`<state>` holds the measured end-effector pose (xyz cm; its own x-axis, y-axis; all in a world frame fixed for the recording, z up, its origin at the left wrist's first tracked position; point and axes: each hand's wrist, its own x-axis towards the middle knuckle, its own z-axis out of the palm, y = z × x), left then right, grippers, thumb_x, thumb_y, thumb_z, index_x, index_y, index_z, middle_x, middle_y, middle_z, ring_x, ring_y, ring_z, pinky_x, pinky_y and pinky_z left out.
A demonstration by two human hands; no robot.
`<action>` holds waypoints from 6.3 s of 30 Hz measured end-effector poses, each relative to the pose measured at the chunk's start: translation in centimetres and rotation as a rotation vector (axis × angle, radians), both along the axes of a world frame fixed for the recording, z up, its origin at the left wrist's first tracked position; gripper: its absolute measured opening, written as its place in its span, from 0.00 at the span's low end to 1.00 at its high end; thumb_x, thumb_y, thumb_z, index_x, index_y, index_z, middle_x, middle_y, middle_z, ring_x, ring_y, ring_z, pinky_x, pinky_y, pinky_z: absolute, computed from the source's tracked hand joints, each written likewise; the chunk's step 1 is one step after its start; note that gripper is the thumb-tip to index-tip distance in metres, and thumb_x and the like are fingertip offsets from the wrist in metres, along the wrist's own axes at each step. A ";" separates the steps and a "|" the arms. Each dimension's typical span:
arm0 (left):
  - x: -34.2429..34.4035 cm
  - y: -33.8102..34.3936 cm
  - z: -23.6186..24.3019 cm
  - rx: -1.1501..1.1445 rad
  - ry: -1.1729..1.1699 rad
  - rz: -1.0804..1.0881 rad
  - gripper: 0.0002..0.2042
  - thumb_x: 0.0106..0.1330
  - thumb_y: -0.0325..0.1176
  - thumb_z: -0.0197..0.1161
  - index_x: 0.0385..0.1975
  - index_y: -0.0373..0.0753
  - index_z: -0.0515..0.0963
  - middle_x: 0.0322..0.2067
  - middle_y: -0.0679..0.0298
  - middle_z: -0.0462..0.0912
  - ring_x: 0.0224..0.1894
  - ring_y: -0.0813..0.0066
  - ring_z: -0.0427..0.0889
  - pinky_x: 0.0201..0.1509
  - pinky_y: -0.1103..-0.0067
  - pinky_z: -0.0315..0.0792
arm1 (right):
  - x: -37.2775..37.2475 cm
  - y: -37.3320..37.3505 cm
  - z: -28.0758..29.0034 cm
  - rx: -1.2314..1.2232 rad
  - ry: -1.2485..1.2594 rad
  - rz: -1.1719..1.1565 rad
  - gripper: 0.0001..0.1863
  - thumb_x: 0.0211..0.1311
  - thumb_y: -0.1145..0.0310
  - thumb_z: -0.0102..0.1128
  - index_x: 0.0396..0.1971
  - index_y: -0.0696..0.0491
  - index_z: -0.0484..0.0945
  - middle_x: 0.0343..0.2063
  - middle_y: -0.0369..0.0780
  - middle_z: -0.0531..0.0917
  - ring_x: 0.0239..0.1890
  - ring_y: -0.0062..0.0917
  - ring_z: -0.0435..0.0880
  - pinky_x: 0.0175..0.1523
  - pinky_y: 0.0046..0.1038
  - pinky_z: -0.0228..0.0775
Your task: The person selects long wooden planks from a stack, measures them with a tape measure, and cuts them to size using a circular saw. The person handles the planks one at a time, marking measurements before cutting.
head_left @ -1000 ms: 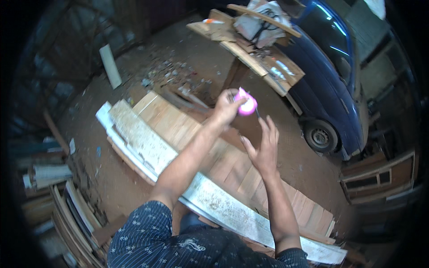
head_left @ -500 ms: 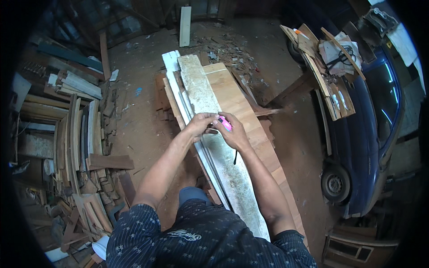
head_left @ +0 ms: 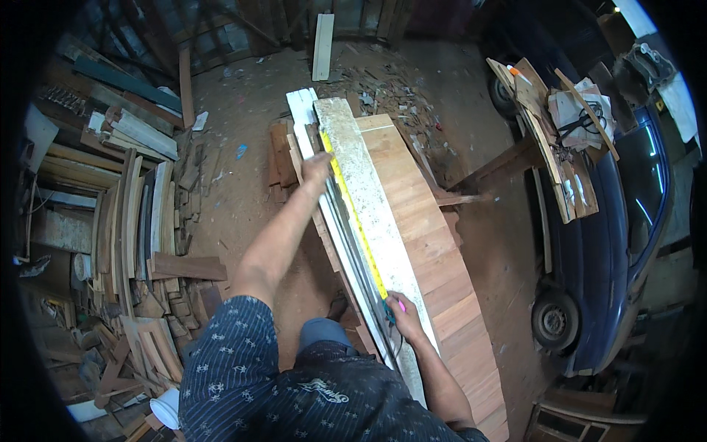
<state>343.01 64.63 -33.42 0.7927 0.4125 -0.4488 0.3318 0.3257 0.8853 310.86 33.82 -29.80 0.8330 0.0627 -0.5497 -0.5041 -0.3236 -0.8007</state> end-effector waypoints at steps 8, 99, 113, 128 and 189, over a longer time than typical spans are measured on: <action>-11.3 -8.8 -2.8 -0.055 0.073 -0.121 0.14 0.67 0.35 0.67 0.42 0.28 0.82 0.25 0.61 0.83 0.20 0.78 0.78 0.20 0.81 0.74 | 8.9 4.8 -0.8 -0.035 -0.010 -0.071 0.25 0.68 0.54 0.58 0.55 0.58 0.79 0.41 0.44 0.85 0.39 0.27 0.83 0.46 0.27 0.75; -88.3 -47.3 9.0 0.449 -1.059 -1.806 0.08 0.67 0.28 0.63 0.41 0.33 0.82 0.46 0.50 0.81 0.51 0.56 0.79 0.56 0.66 0.72 | -87.0 -29.1 8.4 -0.748 -0.042 -0.597 0.32 0.45 0.54 0.71 0.53 0.50 0.80 0.48 0.47 0.81 0.54 0.43 0.79 0.59 0.43 0.73; -111.6 -68.1 8.2 0.428 -0.988 -2.273 0.12 0.67 0.36 0.65 0.43 0.35 0.84 0.38 0.51 0.87 0.35 0.56 0.87 0.42 0.70 0.80 | -116.4 -47.5 12.6 -0.885 0.086 -0.702 0.31 0.48 0.53 0.70 0.55 0.47 0.80 0.50 0.46 0.81 0.54 0.44 0.80 0.61 0.41 0.72; -123.0 -79.4 8.1 0.704 -1.028 -2.242 0.10 0.59 0.38 0.72 0.35 0.39 0.88 0.32 0.56 0.86 0.31 0.64 0.84 0.40 0.71 0.77 | -144.3 -67.3 15.0 -0.807 0.339 -0.843 0.35 0.39 0.56 0.78 0.54 0.48 0.83 0.53 0.46 0.82 0.55 0.40 0.81 0.63 0.35 0.71; -100.2 -57.8 2.9 -0.066 -0.077 -0.366 0.19 0.75 0.35 0.53 0.57 0.27 0.70 0.47 0.50 0.83 0.39 0.63 0.86 0.40 0.70 0.85 | -109.5 -57.9 5.8 -0.134 -0.082 -0.200 0.23 0.59 0.64 0.66 0.54 0.57 0.81 0.44 0.42 0.87 0.48 0.25 0.82 0.58 0.27 0.71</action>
